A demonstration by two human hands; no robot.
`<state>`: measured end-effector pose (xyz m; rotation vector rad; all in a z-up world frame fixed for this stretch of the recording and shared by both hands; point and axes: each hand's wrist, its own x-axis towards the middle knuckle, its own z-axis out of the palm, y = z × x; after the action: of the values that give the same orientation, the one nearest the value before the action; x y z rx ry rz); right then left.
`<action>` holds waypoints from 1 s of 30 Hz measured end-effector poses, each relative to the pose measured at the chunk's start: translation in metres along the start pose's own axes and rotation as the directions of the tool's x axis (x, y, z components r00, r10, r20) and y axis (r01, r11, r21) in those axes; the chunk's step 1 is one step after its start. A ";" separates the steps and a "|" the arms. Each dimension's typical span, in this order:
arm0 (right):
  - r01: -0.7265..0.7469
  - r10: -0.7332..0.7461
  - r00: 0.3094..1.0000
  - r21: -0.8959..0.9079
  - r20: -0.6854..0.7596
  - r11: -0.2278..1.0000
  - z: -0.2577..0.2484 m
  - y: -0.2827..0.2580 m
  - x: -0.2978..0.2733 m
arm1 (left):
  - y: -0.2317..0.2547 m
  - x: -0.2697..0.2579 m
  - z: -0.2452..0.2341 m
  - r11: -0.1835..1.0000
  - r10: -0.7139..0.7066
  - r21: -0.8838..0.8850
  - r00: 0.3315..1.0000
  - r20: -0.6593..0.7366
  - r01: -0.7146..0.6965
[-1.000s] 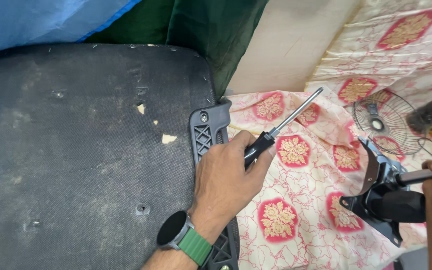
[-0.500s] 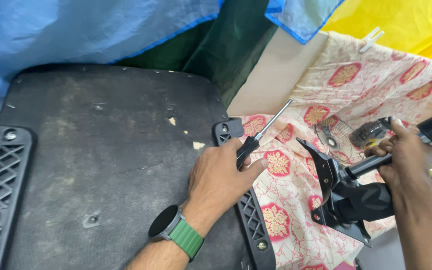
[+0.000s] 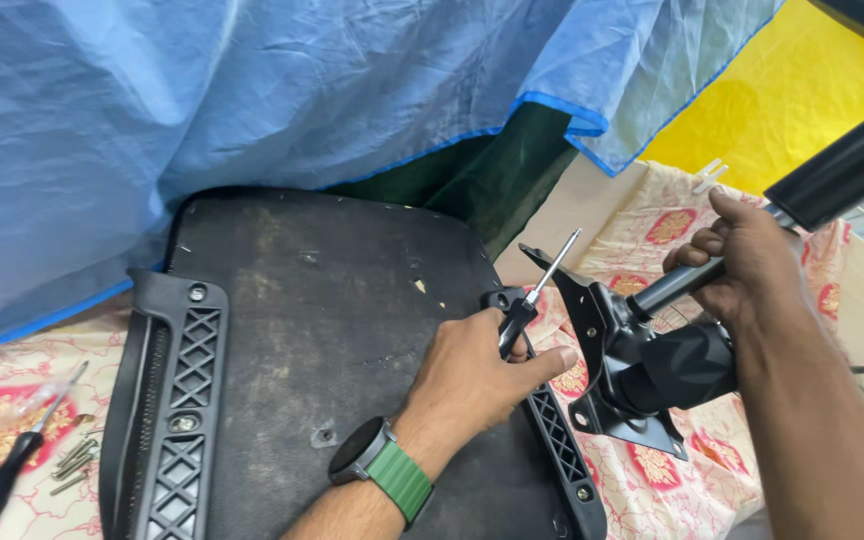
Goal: The person uses a screwdriver to tighten multiple screws on the underside of an office chair seat, securing the side rails and then the central gas-lift base. The person works methodically across several screw holes on both sides of the seat.
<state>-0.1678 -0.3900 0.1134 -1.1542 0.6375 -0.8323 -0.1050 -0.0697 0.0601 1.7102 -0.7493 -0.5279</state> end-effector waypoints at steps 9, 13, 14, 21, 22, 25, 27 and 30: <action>0.053 -0.053 0.998 0.005 0.018 0.999 0.119 0.023 -0.061 | -0.015 -0.034 -0.019 0.994 0.024 0.105 0.987 -0.158 -0.008; 0.044 -0.044 0.998 0.010 0.036 0.999 0.160 0.034 -0.088 | -0.022 -0.047 -0.042 0.976 -0.217 -0.026 0.964 -0.155 0.216; 0.035 -0.035 0.998 0.010 0.058 0.999 0.167 0.038 -0.094 | -0.022 -0.050 -0.047 0.962 -0.271 -0.084 0.952 -0.144 0.262; -0.005 0.005 0.989 0.001 0.151 1.000 0.207 0.059 -0.121 | -0.029 -0.066 -0.072 0.936 -0.340 0.007 0.909 -0.241 0.352; -0.003 0.002 0.984 0.005 0.176 1.000 0.211 0.063 -0.124 | -0.031 -0.068 -0.073 0.932 -0.341 0.035 0.904 -0.257 0.361; 0.005 -0.006 0.966 0.006 0.259 1.000 0.219 0.070 -0.136 | -0.038 -0.074 -0.079 0.909 -0.398 0.009 0.876 -0.271 0.416; 0.003 -0.003 0.945 -0.001 0.327 1.000 0.221 0.077 -0.140 | -0.045 -0.077 -0.081 0.897 -0.426 -0.002 0.860 -0.282 0.443; -0.007 0.026 0.942 -0.057 0.335 0.998 0.222 0.085 -0.143 | -0.055 -0.079 -0.081 0.895 -0.407 0.046 0.855 -0.320 0.444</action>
<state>-0.0494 -0.1396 0.1000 -1.3024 0.3879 -0.5865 -0.0930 0.0504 0.0255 2.0257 -0.1748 -0.5099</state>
